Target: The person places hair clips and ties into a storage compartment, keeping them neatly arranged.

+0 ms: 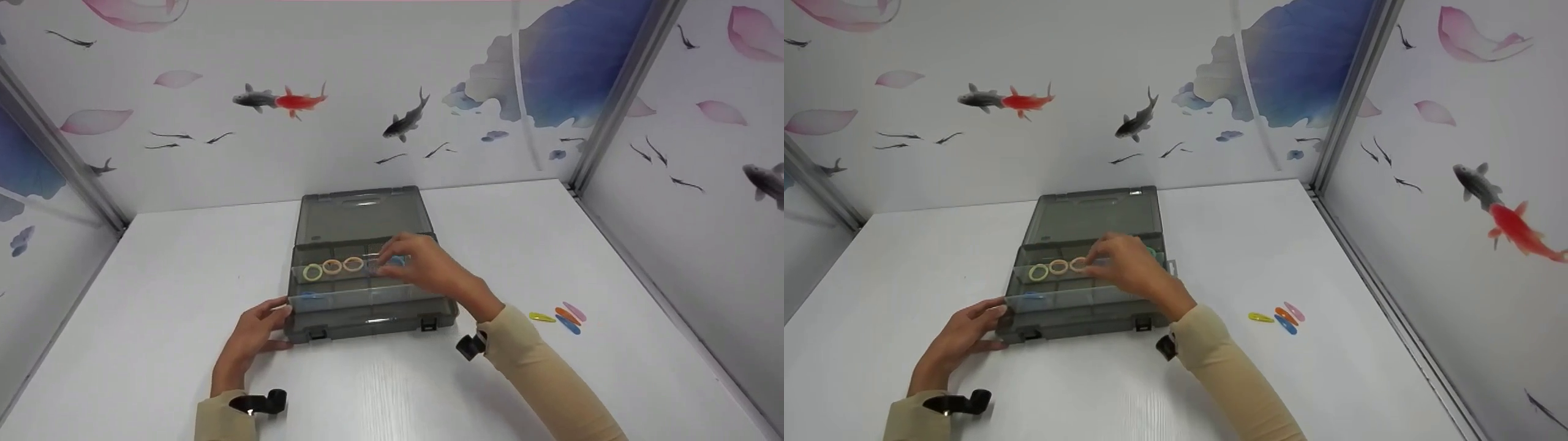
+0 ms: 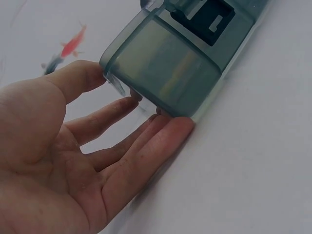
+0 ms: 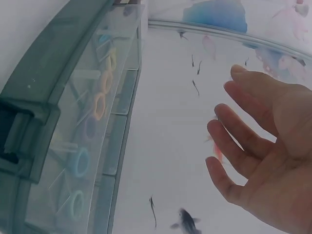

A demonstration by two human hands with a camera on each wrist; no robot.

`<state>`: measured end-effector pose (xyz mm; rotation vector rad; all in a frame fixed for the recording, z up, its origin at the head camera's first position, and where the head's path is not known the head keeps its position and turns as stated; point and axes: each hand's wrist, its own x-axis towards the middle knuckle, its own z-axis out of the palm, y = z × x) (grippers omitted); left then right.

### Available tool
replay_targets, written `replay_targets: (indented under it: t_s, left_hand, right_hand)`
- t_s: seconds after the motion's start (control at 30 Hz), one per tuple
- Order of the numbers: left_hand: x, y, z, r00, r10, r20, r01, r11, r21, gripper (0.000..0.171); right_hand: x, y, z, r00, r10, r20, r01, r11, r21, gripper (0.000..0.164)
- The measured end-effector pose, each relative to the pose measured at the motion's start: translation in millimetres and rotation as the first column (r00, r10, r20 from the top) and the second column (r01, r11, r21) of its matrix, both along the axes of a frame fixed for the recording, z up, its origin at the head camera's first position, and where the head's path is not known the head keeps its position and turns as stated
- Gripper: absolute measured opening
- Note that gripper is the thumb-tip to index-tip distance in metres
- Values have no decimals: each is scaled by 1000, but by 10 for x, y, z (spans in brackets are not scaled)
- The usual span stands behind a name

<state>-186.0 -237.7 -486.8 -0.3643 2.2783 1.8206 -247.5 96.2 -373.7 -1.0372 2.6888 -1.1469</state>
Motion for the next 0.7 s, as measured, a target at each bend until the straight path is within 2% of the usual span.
replay_targets:
  t_s: [0.17,0.43,0.6,0.7]
  left_hand:
    - [2,-3,0,1000,-3,4,3,1000,2,54]
    - [13,-5,-4,1000,0,14,0,1000,-10,55]
    - [13,6,5,1000,-5,16,5,1000,2,56]
    - [10,8,8,1000,-2,14,2,1000,6,54]
  right_hand:
    - [75,304,-71,996,-79,-42,77,996,-48,15]
    - [123,803,-228,987,-153,-37,151,987,-53,14]
    - [110,1104,-354,969,-245,-33,245,969,-10,12]
    - [85,1276,-428,961,-273,-42,275,961,27,11]
